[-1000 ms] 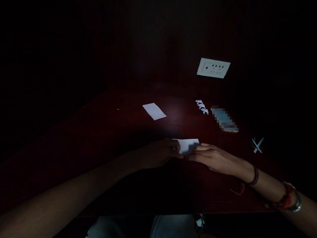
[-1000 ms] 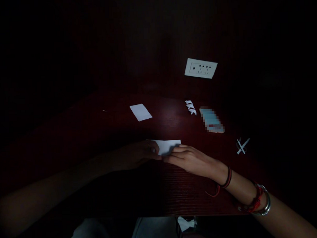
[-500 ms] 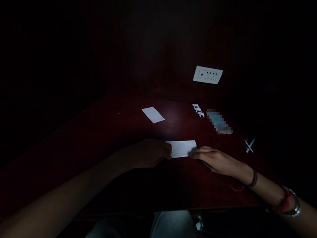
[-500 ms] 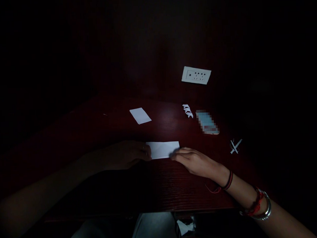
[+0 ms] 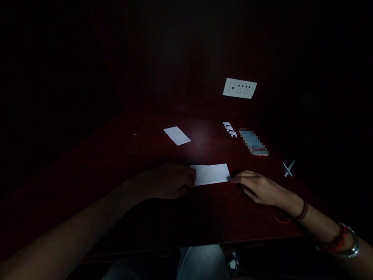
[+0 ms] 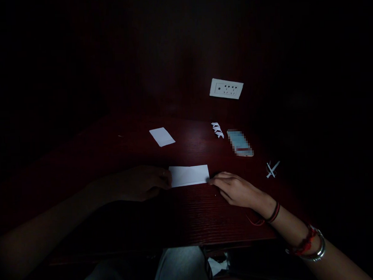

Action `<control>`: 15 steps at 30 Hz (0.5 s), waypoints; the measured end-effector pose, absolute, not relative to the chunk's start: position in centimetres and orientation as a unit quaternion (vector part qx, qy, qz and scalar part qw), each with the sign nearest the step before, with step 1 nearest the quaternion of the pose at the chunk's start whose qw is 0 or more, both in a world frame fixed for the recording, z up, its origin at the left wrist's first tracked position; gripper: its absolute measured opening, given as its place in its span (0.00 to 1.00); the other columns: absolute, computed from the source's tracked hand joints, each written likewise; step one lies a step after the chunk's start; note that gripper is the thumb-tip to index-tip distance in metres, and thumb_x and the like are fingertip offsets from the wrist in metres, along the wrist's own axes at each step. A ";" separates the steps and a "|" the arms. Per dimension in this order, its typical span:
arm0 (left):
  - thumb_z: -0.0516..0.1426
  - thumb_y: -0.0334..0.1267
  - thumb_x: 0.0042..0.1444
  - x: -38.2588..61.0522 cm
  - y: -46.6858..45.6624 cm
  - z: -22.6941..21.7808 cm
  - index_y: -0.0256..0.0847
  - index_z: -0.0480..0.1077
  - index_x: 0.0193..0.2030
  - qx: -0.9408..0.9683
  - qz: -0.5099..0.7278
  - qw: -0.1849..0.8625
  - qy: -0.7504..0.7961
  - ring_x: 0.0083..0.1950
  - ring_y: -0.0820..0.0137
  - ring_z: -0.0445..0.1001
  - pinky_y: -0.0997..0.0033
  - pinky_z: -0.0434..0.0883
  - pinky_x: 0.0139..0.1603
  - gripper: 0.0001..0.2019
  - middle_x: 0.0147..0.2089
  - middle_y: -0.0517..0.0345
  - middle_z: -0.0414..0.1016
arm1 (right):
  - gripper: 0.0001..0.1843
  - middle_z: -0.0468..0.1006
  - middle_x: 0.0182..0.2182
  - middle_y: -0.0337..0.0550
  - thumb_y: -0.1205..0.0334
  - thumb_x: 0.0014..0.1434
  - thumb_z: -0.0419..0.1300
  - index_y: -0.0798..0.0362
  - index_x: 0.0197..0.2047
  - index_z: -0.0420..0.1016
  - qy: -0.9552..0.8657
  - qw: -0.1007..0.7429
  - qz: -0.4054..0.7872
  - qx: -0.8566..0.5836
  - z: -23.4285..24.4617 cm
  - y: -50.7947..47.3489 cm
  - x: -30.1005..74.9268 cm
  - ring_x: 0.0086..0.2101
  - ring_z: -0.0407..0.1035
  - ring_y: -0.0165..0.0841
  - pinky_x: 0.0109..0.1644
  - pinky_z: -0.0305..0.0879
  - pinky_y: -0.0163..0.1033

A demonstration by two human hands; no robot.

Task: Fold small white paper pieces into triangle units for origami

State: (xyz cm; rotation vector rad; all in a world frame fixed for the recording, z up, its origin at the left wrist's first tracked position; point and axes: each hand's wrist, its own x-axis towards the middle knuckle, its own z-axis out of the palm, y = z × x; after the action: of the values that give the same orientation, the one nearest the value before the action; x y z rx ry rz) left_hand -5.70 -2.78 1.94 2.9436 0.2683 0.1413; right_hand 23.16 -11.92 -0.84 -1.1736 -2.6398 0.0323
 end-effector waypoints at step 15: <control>0.49 0.30 0.56 -4.1 -2.3 0.1 0.37 0.66 0.41 0.989 0.106 -0.047 0.093 0.36 0.71 0.69 0.74 0.66 0.36 0.09 0.37 0.53 0.70 | 0.14 0.71 0.31 0.45 0.57 0.58 0.49 0.56 0.39 0.69 -0.919 0.097 -0.054 -0.377 0.4 -8.9 17.2 0.34 0.64 0.31 0.41 0.60 0.38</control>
State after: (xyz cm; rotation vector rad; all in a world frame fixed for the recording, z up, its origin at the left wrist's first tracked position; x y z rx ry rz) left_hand -4.14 -2.25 0.06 3.2034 0.3006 0.3441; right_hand 17.25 -8.93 0.37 -1.1175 -2.7236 -0.1593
